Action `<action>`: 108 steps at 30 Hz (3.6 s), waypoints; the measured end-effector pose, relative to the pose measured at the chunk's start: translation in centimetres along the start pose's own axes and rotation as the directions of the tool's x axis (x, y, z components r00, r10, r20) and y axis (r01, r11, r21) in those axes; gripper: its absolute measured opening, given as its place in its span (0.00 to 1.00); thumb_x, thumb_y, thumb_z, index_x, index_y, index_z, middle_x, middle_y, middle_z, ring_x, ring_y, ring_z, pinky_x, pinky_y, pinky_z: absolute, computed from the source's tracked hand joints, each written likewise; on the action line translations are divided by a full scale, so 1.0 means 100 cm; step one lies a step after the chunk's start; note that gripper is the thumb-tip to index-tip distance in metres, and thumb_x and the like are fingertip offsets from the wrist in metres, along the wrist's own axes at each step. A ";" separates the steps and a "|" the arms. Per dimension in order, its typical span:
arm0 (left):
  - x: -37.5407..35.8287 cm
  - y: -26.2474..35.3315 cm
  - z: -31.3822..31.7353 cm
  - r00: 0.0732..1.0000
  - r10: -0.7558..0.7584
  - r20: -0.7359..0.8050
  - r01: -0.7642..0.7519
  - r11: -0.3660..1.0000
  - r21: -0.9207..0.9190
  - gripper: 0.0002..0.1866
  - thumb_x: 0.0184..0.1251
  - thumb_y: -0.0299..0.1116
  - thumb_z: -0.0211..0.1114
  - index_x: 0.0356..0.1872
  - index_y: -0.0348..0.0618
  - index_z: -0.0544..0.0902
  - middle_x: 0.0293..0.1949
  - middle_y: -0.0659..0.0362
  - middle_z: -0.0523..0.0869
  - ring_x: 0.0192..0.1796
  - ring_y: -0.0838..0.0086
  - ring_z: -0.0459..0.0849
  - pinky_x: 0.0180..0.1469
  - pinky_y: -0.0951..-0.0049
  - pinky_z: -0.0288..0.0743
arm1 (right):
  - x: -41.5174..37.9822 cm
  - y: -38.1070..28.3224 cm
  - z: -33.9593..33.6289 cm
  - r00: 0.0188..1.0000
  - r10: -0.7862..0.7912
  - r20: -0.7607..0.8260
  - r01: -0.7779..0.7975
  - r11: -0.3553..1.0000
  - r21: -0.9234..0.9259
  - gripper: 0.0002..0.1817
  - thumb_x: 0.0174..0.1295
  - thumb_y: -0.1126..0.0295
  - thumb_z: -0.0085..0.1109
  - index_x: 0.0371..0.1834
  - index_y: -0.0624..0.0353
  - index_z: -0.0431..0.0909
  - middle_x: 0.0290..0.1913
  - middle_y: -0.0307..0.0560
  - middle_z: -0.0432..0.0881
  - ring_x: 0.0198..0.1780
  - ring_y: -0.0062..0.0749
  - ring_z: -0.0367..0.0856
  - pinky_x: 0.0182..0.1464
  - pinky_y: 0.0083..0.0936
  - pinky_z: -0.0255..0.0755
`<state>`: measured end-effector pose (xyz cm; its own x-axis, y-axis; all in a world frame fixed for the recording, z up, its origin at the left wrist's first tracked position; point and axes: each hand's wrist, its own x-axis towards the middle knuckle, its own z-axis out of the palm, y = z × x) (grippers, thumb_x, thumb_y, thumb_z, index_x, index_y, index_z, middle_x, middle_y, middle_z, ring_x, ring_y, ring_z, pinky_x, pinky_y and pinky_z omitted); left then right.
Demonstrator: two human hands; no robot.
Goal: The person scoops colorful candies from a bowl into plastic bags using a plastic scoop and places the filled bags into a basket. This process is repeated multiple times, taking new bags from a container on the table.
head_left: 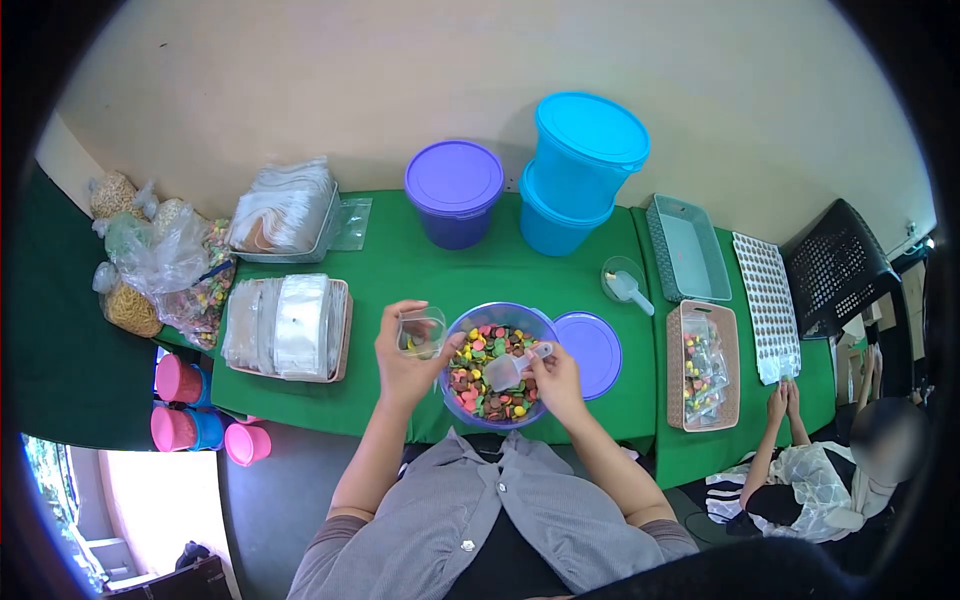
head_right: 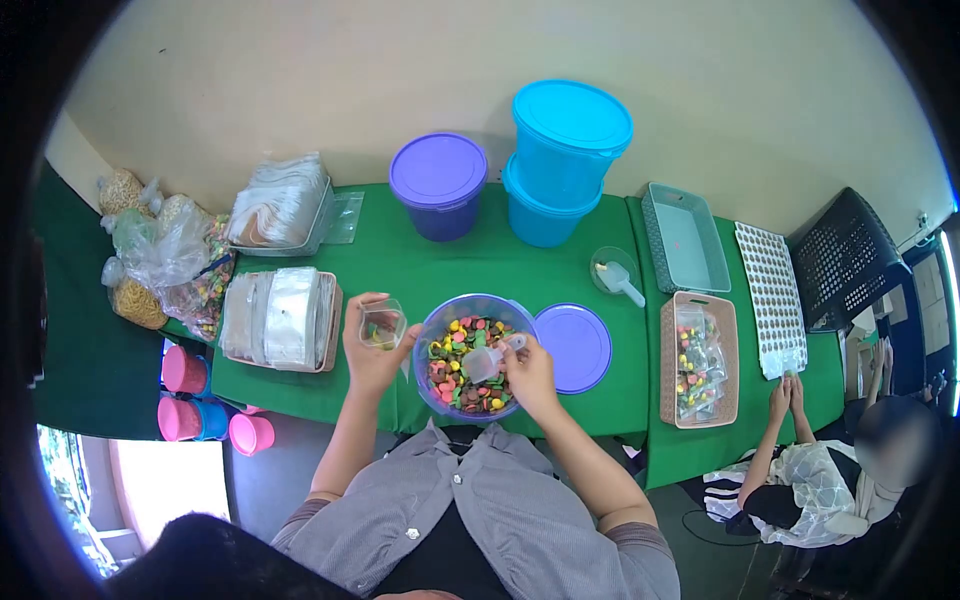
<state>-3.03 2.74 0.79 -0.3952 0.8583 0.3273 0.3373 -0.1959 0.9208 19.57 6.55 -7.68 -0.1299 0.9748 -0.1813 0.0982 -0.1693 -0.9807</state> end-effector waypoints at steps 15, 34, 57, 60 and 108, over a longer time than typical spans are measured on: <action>-0.006 -0.012 -0.011 0.998 -0.056 -0.019 0.057 0.998 0.035 0.26 0.50 0.28 0.77 0.51 0.43 0.75 0.36 0.62 0.80 0.40 0.79 0.77 0.44 0.76 0.73 | 0.021 0.018 0.011 0.948 0.246 0.203 -0.288 0.934 0.213 0.13 0.71 0.70 0.54 0.51 0.69 0.72 0.41 0.51 0.81 0.39 0.33 0.86 0.42 0.24 0.84; -0.006 -0.015 -0.007 0.999 -0.028 0.017 0.027 0.998 0.060 0.25 0.51 0.29 0.76 0.50 0.42 0.75 0.35 0.59 0.81 0.39 0.77 0.78 0.43 0.74 0.74 | 0.010 0.011 0.009 0.912 0.279 0.299 -0.368 0.879 0.302 0.11 0.70 0.71 0.54 0.49 0.68 0.73 0.44 0.53 0.82 0.44 0.34 0.86 0.46 0.23 0.84; -0.015 -0.004 0.027 0.838 0.116 0.533 -0.261 0.943 0.205 0.40 0.40 0.36 0.80 0.60 0.45 0.72 0.53 0.52 0.80 0.54 0.55 0.79 0.58 0.58 0.70 | -0.006 -0.098 -0.038 0.978 -0.179 0.105 0.138 0.939 0.314 0.11 0.68 0.73 0.59 0.48 0.69 0.76 0.39 0.52 0.85 0.37 0.34 0.87 0.40 0.25 0.84; -0.020 0.000 0.031 0.878 0.159 0.452 -0.251 0.956 0.152 0.47 0.38 0.36 0.81 0.63 0.42 0.64 0.54 0.48 0.73 0.54 0.55 0.78 0.55 0.58 0.72 | -0.011 -0.103 -0.036 0.965 -0.217 0.148 0.163 0.936 0.312 0.11 0.68 0.72 0.59 0.48 0.69 0.76 0.37 0.52 0.85 0.36 0.33 0.87 0.39 0.25 0.83; -0.032 0.032 0.033 0.851 -0.076 0.519 0.393 0.748 -0.535 0.21 0.70 0.42 0.62 0.57 0.37 0.77 0.56 0.57 0.75 0.57 0.71 0.76 0.59 0.70 0.71 | -0.034 -0.090 -0.004 0.901 -0.334 0.277 0.328 0.942 0.069 0.06 0.64 0.71 0.64 0.37 0.63 0.81 0.33 0.37 0.76 0.37 0.17 0.74 0.39 0.18 0.67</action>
<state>2.11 0.98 1.97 0.0817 0.9918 0.0987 -0.3606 -0.0629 0.9306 19.54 4.87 1.80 -0.4234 0.8945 0.1435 -0.0184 0.1499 -0.9885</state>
